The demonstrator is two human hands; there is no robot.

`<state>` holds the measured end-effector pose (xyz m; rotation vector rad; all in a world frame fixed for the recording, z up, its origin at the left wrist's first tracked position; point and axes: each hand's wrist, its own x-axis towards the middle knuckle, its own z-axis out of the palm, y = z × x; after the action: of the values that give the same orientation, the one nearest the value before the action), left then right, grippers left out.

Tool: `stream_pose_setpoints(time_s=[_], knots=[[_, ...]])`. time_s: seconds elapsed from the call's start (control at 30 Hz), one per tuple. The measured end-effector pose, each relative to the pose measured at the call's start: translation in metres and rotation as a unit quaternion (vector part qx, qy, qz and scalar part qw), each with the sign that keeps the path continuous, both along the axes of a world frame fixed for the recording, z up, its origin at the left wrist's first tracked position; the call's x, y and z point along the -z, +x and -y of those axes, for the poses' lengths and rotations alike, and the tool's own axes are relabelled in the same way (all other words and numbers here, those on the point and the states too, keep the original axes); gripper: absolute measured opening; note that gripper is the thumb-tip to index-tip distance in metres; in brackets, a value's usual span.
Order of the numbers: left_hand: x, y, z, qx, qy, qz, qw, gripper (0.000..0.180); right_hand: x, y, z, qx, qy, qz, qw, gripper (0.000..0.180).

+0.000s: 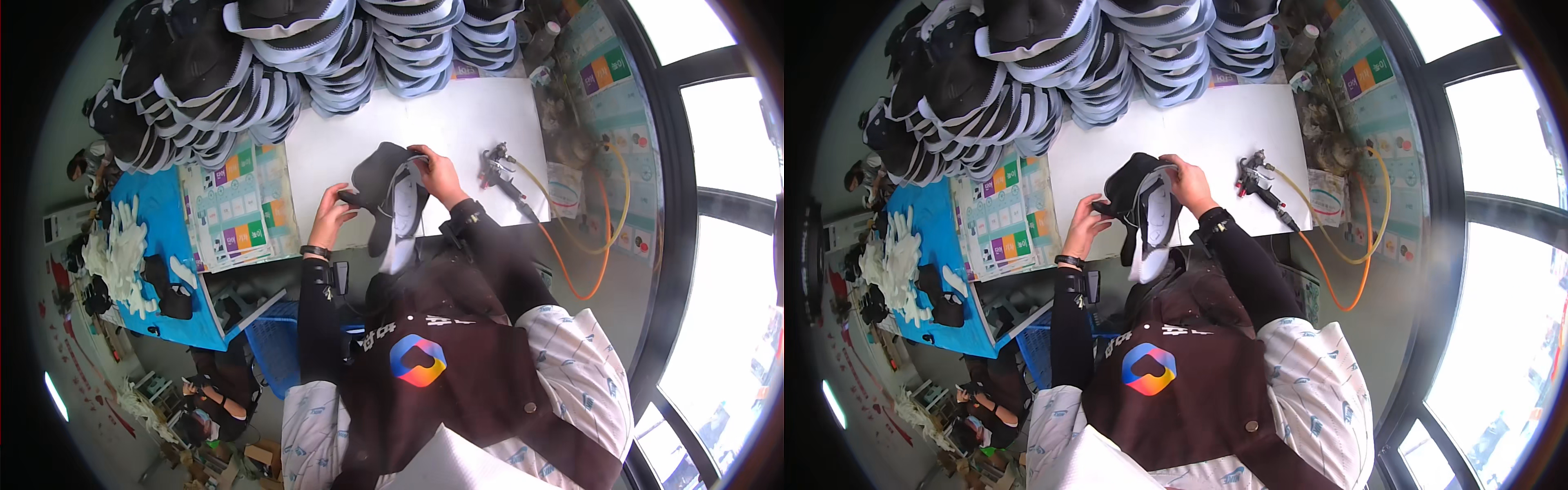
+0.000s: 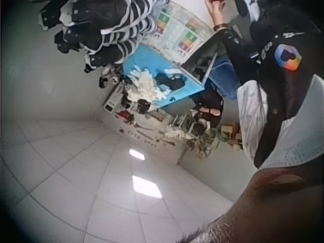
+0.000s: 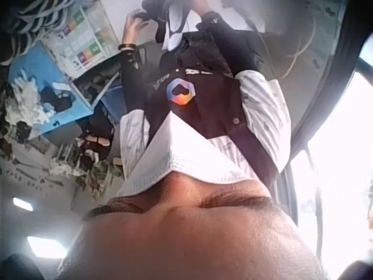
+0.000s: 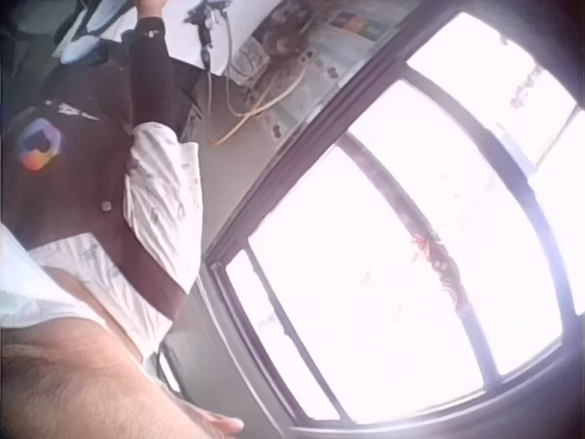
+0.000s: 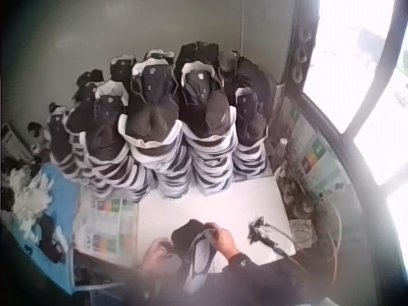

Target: Using an air pressure gun to clean dust or debris off shoe components.

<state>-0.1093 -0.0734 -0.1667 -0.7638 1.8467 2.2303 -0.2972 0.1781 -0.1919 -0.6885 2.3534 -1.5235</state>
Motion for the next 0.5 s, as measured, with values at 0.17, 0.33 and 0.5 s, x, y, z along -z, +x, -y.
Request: stream_pose_setpoints(time_s=[0.17, 0.33, 0.5], knots=[[-0.007, 0.016, -0.015, 0.06, -0.033, 0.022, 0.997, 0.09, 0.018, 0.014, 0.018, 0.051, 0.015, 0.037, 0.998, 0.032], [0.01, 0.018, -0.047, 0.175, -0.362, 0.054, 0.914, 0.104, 0.032, -0.008, 0.009, 0.044, 0.031, 0.044, 0.998, 0.039], [-0.007, 0.008, -0.084, 0.108, -0.55, 0.114, 0.82, 0.04, 0.046, -0.027, -0.055, -0.035, 0.066, 0.0, 0.997, 0.06]])
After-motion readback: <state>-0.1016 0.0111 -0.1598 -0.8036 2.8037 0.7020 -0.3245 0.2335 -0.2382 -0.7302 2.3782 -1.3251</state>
